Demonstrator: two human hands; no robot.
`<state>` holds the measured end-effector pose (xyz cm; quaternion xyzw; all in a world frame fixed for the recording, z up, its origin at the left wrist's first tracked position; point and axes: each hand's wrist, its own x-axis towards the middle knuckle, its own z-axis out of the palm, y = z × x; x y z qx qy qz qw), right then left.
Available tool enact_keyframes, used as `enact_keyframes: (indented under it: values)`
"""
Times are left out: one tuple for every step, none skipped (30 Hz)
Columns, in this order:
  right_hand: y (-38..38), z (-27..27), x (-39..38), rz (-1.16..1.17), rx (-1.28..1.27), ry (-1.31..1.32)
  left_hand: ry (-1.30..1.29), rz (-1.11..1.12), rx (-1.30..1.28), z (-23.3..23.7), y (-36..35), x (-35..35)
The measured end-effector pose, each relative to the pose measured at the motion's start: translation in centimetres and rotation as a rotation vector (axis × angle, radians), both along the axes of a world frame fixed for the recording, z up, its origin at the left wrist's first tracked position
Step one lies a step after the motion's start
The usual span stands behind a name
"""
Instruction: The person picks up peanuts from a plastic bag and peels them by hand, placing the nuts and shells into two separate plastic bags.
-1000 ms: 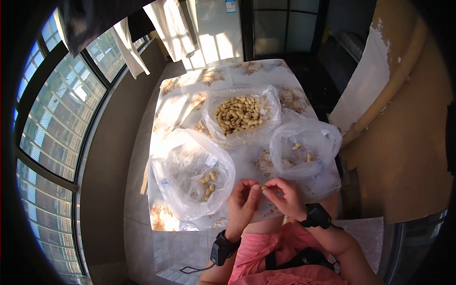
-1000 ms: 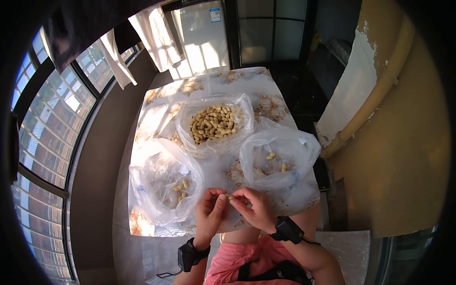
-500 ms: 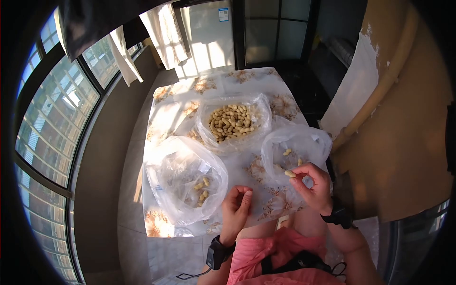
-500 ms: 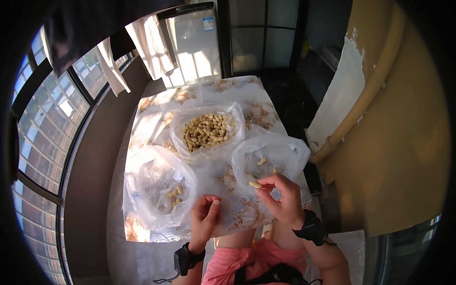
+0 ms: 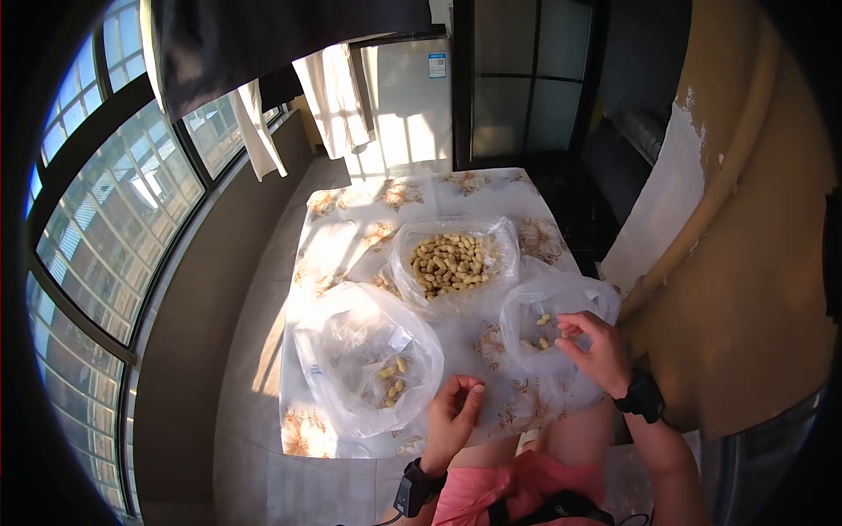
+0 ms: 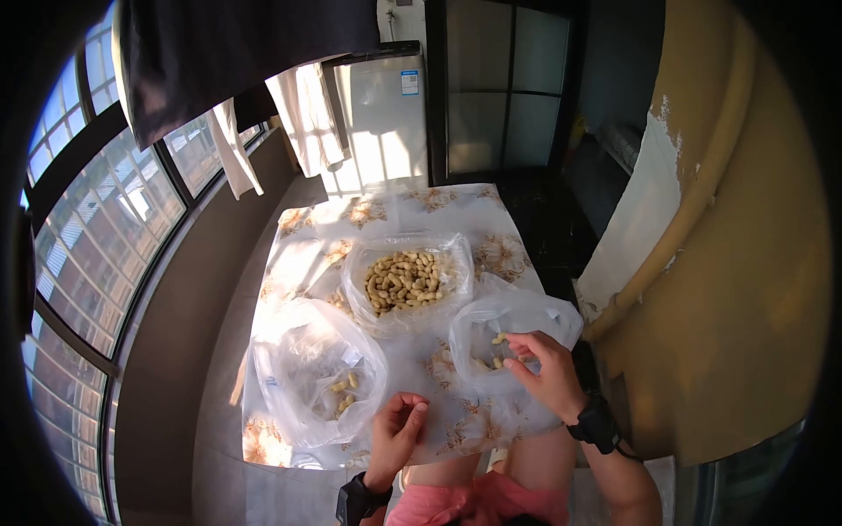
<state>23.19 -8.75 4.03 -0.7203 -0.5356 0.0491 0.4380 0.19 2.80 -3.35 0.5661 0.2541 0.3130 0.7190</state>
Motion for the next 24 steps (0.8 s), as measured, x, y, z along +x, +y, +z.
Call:
enact_keyframes:
  values:
    - [0.4, 0.3, 0.0, 0.028, 0.005, -0.022, -0.010, 0.002, 0.009, -0.1, 0.0, 0.0]
    - [0.9, 0.8, -0.1, 0.037, 0.009, -0.041, -0.010, 0.005, 0.000, -0.2, 0.0, 0.0]
    - [1.7, 1.2, -0.3, 0.038, 0.018, -0.049, -0.008, 0.007, -0.009, -0.3, 0.0, 0.0]
    - [2.7, 1.8, -0.7, 0.066, 0.041, -0.066, -0.015, 0.003, -0.002, -0.5, 0.1, 0.0]
    - [3.7, 2.3, -1.1, 0.092, 0.062, -0.082, -0.018, 0.003, 0.006, -0.6, 0.0, -0.1]
    - [4.8, 2.4, -1.3, 0.123, 0.032, -0.085, -0.016, 0.007, 0.002, -0.7, 0.1, 0.0]
    - [6.0, 2.4, -1.6, 0.120, 0.043, -0.088, -0.012, 0.011, -0.002, -0.7, 0.1, 0.0]
    - [7.4, 2.2, -2.0, 0.165, 0.040, -0.166, -0.001, 0.010, -0.006, -0.7, 0.0, 0.0]
    - [8.8, 1.8, -2.3, 0.208, 0.038, -0.244, -0.002, 0.006, 0.008, -0.8, -0.1, 0.0]
    - [10.5, 1.1, -2.8, 0.249, 0.015, -0.284, -0.004, -0.001, 0.012, -0.7, 0.1, -0.1]
    - [12.0, -0.2, -2.9, 0.295, -0.021, -0.323, -0.007, -0.004, 0.003, -0.8, 0.1, -0.1]
    - [12.7, -1.9, -2.9, 0.266, -0.043, -0.409, 0.000, -0.004, 0.010, -0.6, 0.1, -0.2]
    - [13.3, -2.7, -3.0, 0.261, -0.037, -0.410, 0.000, -0.007, 0.018, -0.7, 0.1, -0.2]
    - [13.7, -3.4, -3.0, 0.257, -0.111, -0.497, -0.012, -0.010, 0.012, -1.0, 0.1, -0.2]
    - [14.0, -3.1, -3.4, 0.253, -0.187, -0.583, -0.025, -0.012, 0.005, -1.1, 0.1, -0.2]
    - [13.9, -2.8, -3.6, 0.253, -0.323, -0.590, -0.027, -0.013, 0.007, -1.1, 0.1, -0.2]
    - [13.8, -2.4, -3.9, 0.253, -0.323, -0.591, -0.031, -0.015, 0.000, -1.1, 0.1, -0.2]
    - [13.7, -2.0, -4.1, 0.274, -0.343, -0.589, -0.035, -0.017, -0.008, -1.1, 0.0, -0.2]
    - [13.7, -1.8, -4.1, 0.294, -0.366, -0.588, -0.037, -0.017, -0.011, -1.1, 0.1, -0.2]
    - [13.8, -1.7, -3.9, 0.293, -0.369, -0.590, -0.034, -0.018, -0.003, -1.1, 0.1, -0.1]
    - [13.9, -1.6, -3.7, 0.322, -0.399, -0.598, -0.029, -0.019, 0.004, -1.1, 0.1, 0.0]
    - [13.9, -1.5, -3.6, 0.351, -0.429, -0.605, -0.029, -0.021, 0.003, -1.1, 0.1, 0.0]
    - [13.7, -1.4, -3.7, 0.350, -0.430, -0.604, -0.033, -0.018, 0.000, -1.1, 0.0, 0.0]
    - [13.3, -0.9, -3.9, 0.409, -0.432, -0.531, -0.038, -0.015, -0.002, -1.0, 0.0, 0.0]
